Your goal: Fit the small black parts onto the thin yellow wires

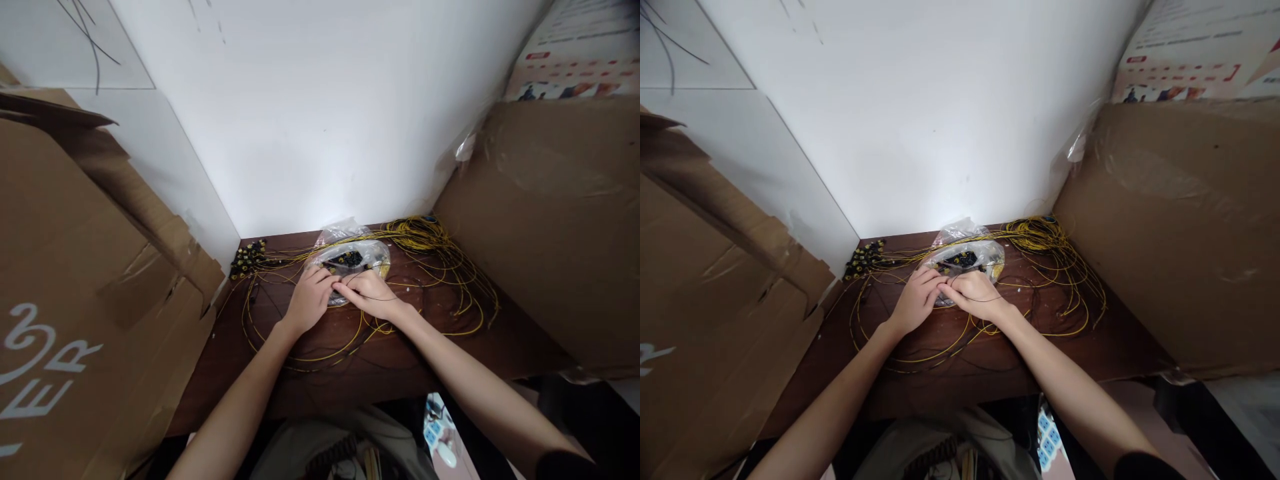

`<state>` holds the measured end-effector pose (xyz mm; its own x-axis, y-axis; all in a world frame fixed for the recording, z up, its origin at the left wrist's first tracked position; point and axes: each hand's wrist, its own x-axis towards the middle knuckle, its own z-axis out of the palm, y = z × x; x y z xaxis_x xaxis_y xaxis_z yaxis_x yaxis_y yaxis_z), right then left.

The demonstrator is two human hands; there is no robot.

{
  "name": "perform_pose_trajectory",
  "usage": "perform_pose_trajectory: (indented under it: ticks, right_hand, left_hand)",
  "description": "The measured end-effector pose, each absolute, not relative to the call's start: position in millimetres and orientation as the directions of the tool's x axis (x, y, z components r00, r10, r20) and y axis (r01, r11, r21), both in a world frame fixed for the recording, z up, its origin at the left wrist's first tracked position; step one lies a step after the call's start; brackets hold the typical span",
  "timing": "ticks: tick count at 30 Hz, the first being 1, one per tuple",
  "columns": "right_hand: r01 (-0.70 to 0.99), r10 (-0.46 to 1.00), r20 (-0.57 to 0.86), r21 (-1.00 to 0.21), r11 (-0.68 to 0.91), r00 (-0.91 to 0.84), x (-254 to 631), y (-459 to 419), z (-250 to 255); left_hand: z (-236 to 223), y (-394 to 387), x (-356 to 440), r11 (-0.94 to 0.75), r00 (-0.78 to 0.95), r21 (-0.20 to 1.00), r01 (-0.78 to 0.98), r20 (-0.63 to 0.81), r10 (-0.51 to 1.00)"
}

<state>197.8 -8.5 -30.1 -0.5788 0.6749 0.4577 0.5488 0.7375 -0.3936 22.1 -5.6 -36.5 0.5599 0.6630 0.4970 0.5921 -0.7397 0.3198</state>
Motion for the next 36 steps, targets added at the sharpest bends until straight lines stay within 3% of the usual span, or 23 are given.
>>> perform_pose_trajectory:
  ticks: [12, 19, 29, 36]
  right_hand:
    - [0.515, 0.669, 0.456, -0.427, 0.743, -0.586, 197.2, -9.7, -26.7]
    - [0.546, 0.688, 0.437, -0.418, 0.726, -0.580, 197.3, -13.9, -25.8]
    - [0.552, 0.647, 0.432, -0.339, 0.762, -0.628, 199.1, -11.7, -27.4]
    - [0.598, 0.678, 0.420, -0.325, 0.733, -0.603, 198.9, -9.8, -28.3]
  left_hand:
    - [-35.0, -7.0, 20.4, -0.762, 0.591, 0.316, 0.566, 0.489, 0.641]
    - [-33.9, -6.8, 18.0, -0.757, 0.555, 0.233, 0.610, 0.556, 0.618]
    - [-28.5, -10.6, 20.0, -0.745, 0.429, 0.272, 0.610, 0.677, 0.599]
    - [-29.3, -9.6, 20.9, -0.813, 0.406, 0.370, 0.449, 0.726, 0.554]
